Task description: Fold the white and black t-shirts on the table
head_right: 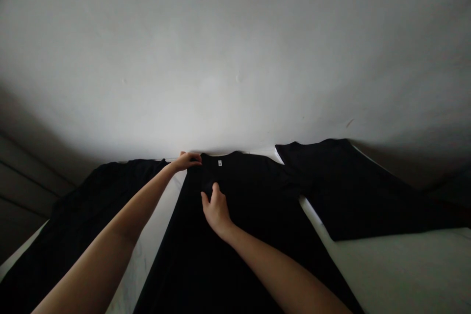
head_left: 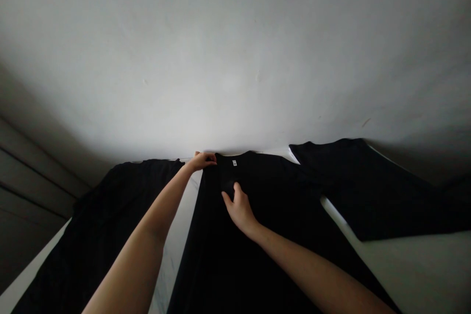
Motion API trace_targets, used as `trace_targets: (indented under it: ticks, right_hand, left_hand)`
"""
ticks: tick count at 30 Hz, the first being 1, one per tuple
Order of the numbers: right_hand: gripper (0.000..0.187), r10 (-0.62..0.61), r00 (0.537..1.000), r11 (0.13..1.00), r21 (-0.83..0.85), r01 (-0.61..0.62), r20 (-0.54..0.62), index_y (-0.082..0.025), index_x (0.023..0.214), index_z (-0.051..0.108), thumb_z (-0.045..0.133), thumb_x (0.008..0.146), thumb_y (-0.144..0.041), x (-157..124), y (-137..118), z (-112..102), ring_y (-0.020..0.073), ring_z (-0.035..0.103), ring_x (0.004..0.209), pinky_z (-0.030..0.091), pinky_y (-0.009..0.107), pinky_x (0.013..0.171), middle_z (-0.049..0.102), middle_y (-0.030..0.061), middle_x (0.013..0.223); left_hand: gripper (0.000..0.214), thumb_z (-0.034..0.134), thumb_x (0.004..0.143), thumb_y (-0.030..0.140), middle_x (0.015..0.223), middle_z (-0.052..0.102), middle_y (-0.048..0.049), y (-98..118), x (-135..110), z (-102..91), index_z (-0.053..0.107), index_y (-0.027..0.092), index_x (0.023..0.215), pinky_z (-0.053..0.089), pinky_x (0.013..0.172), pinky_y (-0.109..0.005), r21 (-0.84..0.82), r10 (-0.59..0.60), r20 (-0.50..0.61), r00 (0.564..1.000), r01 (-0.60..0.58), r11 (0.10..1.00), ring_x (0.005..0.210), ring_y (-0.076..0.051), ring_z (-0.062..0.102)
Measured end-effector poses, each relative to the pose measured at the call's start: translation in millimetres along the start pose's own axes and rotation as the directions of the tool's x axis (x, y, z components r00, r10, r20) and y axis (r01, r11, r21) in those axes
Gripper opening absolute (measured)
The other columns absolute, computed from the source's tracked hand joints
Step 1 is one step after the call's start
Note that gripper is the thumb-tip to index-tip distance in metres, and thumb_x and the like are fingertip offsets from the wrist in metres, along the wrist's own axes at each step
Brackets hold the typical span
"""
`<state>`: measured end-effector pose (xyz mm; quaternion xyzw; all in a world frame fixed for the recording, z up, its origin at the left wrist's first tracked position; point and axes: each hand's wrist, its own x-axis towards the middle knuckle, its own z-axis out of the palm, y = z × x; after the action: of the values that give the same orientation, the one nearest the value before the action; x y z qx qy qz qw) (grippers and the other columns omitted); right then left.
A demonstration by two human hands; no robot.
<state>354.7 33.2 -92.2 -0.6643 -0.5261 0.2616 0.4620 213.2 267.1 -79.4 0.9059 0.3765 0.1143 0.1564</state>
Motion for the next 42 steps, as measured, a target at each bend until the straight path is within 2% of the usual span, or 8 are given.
trace_targets:
  ticks: [4,7,12,18,24,30,35,42]
  right_hand:
    - [0.034,0.128,0.99,0.98,0.142,-0.137,0.065,-0.017,0.117,0.047,0.057,0.085,-0.025,-1,-8,-2,0.0241,0.072,0.069,0.057,0.031,0.054,0.07,0.0108,0.093]
    - [0.04,0.238,0.952,0.931,0.235,-0.28,0.192,-0.02,0.116,0.04,0.059,0.082,-0.028,-5,-16,-7,0.0152,0.061,0.041,0.044,0.023,0.031,0.066,0.0006,0.079]
    - [0.046,0.264,0.941,0.903,0.29,-0.318,0.21,-0.022,0.11,0.036,0.065,0.074,-0.026,-11,-17,-15,0.0105,0.055,0.036,0.04,0.017,0.028,0.06,-0.0087,0.066]
    - [0.046,0.31,0.931,0.884,0.302,-0.357,0.194,-0.02,0.11,0.041,0.069,0.076,-0.033,-7,-7,-25,0.0062,0.052,0.034,0.033,0.017,0.025,0.066,0.002,0.091]
    - [0.044,0.478,0.859,0.809,0.288,-0.513,0.185,-0.013,0.113,0.047,0.062,0.085,-0.044,16,-2,-40,0.0099,0.054,0.035,0.029,0.018,0.027,0.066,0.0019,0.075]
    - [0.041,0.28,0.96,0.953,0.117,-0.278,-0.003,-0.015,0.106,0.057,0.074,0.07,-0.025,31,16,-28,0.0205,0.069,0.063,0.053,0.029,0.058,0.07,0.0029,0.075]
    - [0.028,-0.016,0.99,0.992,0.118,0.033,-0.142,-0.018,0.111,0.052,0.056,0.083,-0.02,30,26,-22,0.022,0.07,0.084,0.053,0.034,0.079,0.07,0.0054,0.085]
    - [0.029,-0.057,0.987,0.993,0.089,0.071,-0.149,-0.017,0.114,0.049,0.048,0.085,-0.014,27,31,-11,0.0238,0.069,0.092,0.053,0.037,0.083,0.069,0.0114,0.098]
  left_hand:
    - [0.021,0.062,0.085,0.039,0.096,0.074,-0.0036,-3,-3,0.9,0.071,0.022,0.092,0.032,0.103,-0.044,-0.01,-0.041,-0.05,0.998,0.041,0.999,0.098,-0.025,0.065]
    - [0.019,0.061,0.086,0.038,0.098,0.074,-0.0025,4,1,6.7,0.071,0.023,0.094,0.029,0.105,-0.044,-0.017,-0.036,-0.062,0.997,0.035,0.999,0.099,-0.024,0.065]
    - [0.02,0.061,0.086,0.04,0.103,0.074,-0.0024,18,10,16.9,0.071,0.025,0.096,0.029,0.104,-0.042,-0.035,-0.003,-0.056,0.998,0.001,0.999,0.102,-0.023,0.063]
    - [0.027,0.052,0.091,0.042,0.096,0.073,-0.0036,18,8,15.7,0.071,0.022,0.092,0.03,0.102,-0.045,-0.041,-0.047,-0.073,0.996,0.044,0.998,0.099,-0.024,0.062]
    - [0.035,0.037,0.095,0.032,0.115,0.068,-0.0071,-2,-6,-2.8,0.07,0.023,0.103,0.031,0.104,-0.051,-0.058,-0.108,-0.144,0.984,0.101,0.993,0.116,-0.028,0.052]
    - [0.027,0.048,0.084,0.022,0.1,0.07,-0.0045,-10,-7,-1.6,0.07,0.021,0.098,0.043,0.096,-0.041,-0.12,-0.064,-0.118,0.991,0.05,0.992,0.094,-0.021,0.059]
    - [0.022,0.05,0.081,0.021,0.096,0.069,-0.0043,-6,-3,8.4,0.069,0.02,0.094,0.043,0.098,-0.04,-0.183,-0.03,-0.186,0.982,-0.005,0.983,0.096,-0.021,0.058]
    - [0.023,0.052,0.081,0.026,0.099,0.07,-0.0058,-1,2,15.0,0.064,0.017,0.099,0.049,0.089,-0.033,-0.285,0.017,-0.192,0.981,-0.072,0.956,0.093,-0.019,0.063]
